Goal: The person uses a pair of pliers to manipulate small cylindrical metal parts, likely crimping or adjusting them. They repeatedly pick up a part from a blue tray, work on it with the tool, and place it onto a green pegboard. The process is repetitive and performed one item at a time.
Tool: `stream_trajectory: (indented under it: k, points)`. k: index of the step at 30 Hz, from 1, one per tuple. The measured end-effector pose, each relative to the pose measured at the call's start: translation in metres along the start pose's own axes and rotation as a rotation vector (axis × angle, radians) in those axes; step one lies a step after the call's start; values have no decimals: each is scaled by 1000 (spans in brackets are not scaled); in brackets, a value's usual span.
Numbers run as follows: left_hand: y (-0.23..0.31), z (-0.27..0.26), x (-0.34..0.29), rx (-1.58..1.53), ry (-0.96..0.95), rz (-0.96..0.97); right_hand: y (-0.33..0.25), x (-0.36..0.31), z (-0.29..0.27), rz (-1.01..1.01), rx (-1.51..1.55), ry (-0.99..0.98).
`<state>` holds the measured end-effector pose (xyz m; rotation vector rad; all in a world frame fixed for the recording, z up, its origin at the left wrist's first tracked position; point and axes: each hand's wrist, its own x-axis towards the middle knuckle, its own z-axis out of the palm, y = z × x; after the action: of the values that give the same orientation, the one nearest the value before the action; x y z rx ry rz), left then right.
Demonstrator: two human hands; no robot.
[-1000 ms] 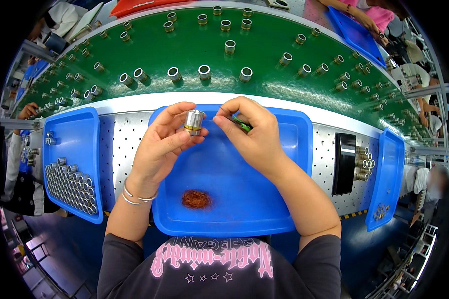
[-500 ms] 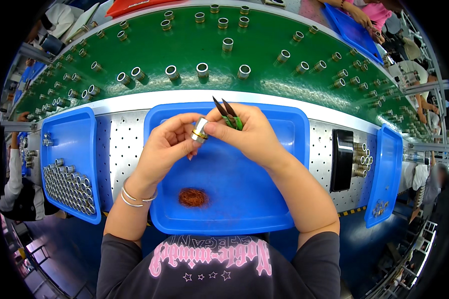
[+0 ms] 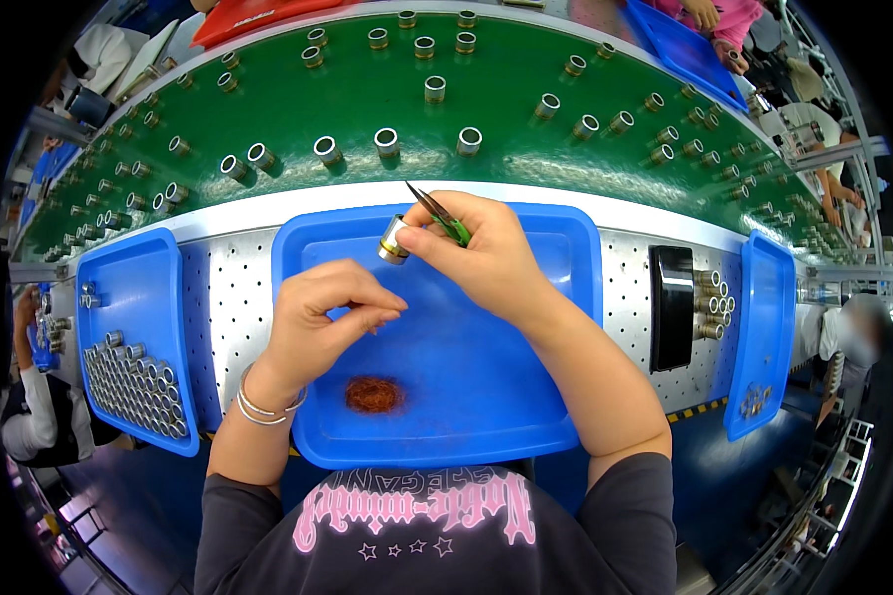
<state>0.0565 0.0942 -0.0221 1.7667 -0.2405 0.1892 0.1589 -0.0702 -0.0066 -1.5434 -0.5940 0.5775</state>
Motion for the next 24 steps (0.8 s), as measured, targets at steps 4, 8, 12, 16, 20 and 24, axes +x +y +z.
stream_trajectory:
  k: [4,8,12,16,20,24]
  points:
    - [-5,-3,1,107,56,-96,-1,0,0,-15,-57,-6]
    - [-4,1,2,-349,204,-229,-5,-1,5,-7,-157,-30]
    - [-5,-5,4,-567,66,-317,-3,-2,11,-25,-167,-35]
    - [-12,-11,1,-688,141,-363,-15,-2,13,-135,-330,54]
    - [-7,-15,3,-792,142,-392,-13,-2,6,-199,-575,47]
    - [-5,-18,4,-840,154,-435,-11,-2,10,-255,-514,80]
